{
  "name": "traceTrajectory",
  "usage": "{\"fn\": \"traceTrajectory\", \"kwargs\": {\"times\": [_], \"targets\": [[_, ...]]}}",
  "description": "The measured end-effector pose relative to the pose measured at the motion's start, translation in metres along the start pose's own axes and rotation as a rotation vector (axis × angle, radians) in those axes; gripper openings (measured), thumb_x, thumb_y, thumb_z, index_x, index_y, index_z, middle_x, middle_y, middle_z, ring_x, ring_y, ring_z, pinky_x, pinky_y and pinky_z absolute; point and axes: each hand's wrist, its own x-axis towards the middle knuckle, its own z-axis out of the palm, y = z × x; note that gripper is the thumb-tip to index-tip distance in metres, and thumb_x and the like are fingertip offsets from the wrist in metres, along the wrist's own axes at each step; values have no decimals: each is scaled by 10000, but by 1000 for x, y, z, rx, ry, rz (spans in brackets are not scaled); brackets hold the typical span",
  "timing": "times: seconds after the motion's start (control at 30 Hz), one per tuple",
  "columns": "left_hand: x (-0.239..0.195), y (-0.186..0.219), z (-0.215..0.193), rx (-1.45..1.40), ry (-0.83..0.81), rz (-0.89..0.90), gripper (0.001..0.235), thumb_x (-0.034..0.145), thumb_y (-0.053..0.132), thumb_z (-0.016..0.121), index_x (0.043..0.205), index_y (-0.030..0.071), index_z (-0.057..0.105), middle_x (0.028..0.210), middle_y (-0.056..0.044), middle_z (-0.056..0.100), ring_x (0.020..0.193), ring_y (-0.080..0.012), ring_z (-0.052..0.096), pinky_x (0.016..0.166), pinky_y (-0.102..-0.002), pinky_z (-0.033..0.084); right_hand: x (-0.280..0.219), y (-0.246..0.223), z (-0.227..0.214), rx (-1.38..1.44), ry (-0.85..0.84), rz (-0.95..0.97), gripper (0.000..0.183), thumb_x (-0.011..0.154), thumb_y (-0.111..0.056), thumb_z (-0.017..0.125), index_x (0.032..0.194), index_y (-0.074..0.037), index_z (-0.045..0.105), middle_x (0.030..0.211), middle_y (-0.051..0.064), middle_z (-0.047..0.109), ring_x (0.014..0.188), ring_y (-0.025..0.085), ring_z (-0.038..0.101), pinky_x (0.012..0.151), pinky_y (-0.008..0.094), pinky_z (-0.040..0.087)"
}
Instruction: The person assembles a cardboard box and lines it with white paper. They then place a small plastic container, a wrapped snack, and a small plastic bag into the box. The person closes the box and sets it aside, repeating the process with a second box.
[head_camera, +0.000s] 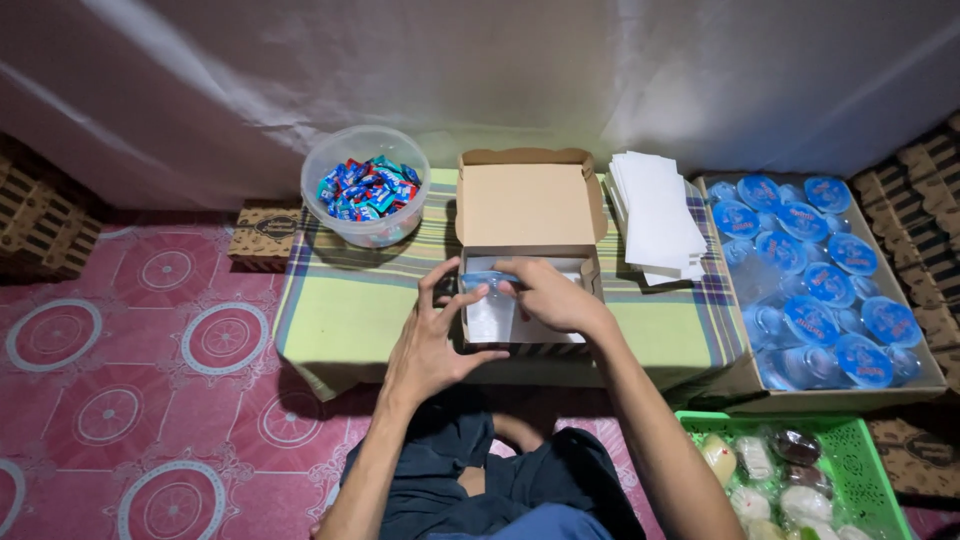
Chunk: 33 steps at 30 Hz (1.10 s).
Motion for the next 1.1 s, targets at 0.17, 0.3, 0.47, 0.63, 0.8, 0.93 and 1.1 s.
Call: {"fn": "traceTrajectory", "kwargs": {"times": [0.17,0.3,0.47,0.63,0.8,0.93,1.1], "targets": [[0,-4,6,87,14,136,730,672,517,917,1259,222,600,1510,-66,481,1483,-382,388,1024,-490,492,-18,-29,-3,-128,30,-47,368,1037,-176,472,1338,-17,611,991,278,704,829,460,721,853,528,550],[-2,-6,7,85,-3,119,802,655,499,926,1310,207,568,1524,-49,515,1484,-356,396,1017,-474,489,-46,-51,-5,-153,88,-22,483,1021,-233,525,1443,-1,498,1270,336,601,1193,523,585,1039,582,443],[-2,-7,12,58,-20,123,890,660,462,931,1404,220,507,1545,-70,492,1488,-373,380,1035,-517,472,-68,-8,-13,-85,389,-228,395,982,-290,631,1317,-82,601,1041,177,600,789,347,663,837,500,533],[-1,-4,12,117,2,116,876,647,433,933,1389,217,520,1532,-60,499,1473,-373,414,1034,-481,483,-86,61,-36,-132,994,-322,317,827,59,743,1086,-121,710,973,62,676,984,290,670,901,392,528],[-2,-6,14,113,6,113,887,642,423,939,1397,221,521,1534,-57,494,1474,-377,413,1039,-479,481,-108,131,-66,-409,1102,-243,366,732,102,787,1026,-94,694,969,69,633,1066,333,566,1003,438,460],[-2,-5,14,97,15,125,876,632,406,941,1385,218,535,1516,-63,506,1458,-390,433,1056,-497,469,-136,139,-65,-386,1171,-114,308,784,58,780,1018,-118,686,967,37,607,1053,304,560,980,417,464],[-2,-3,16,87,-7,110,910,605,350,931,1394,195,506,1541,-54,469,1465,-366,432,1145,-522,420,-188,161,-63,-406,1237,50,240,788,39,722,995,-79,688,971,80,623,986,307,560,903,403,467]]}}
